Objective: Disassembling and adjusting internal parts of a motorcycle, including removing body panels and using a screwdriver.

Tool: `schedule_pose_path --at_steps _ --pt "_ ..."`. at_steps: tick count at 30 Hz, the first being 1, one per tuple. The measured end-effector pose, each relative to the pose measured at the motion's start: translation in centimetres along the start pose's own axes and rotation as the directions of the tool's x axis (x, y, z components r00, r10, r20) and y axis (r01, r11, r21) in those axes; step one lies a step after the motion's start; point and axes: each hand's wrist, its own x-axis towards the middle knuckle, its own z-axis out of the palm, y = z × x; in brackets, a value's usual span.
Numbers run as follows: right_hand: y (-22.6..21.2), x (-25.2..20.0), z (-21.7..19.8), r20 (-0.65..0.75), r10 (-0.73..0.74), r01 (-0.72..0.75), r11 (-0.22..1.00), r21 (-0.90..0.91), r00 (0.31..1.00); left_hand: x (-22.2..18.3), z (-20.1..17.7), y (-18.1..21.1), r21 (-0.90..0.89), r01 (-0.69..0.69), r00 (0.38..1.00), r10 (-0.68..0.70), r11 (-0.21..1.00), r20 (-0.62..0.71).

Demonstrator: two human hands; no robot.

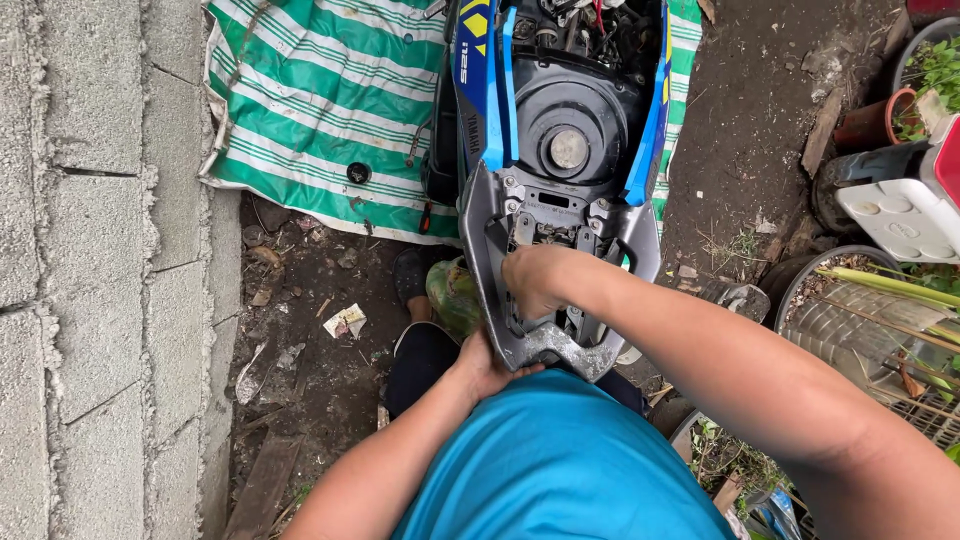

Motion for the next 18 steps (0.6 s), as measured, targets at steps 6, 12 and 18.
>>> schedule_pose_path --at_steps 6,12,18 --pt "-0.4 -2.3 0.3 -0.365 -0.031 0.008 0.998 -0.064 0.930 -0.6 0.9 0.4 0.066 -0.043 0.999 0.044 0.997 -0.021" --pt "-0.6 -7.3 -2.5 -0.164 0.161 -0.069 0.886 0.459 0.973 0.0 0.7 -0.1 0.078 -0.087 0.996 0.089 0.993 -0.026" --pt "-0.4 -10.7 -2.0 -0.393 0.085 0.163 0.815 0.556 0.916 1.6 -1.1 -0.6 0.202 -0.219 0.976 0.219 0.955 0.022"
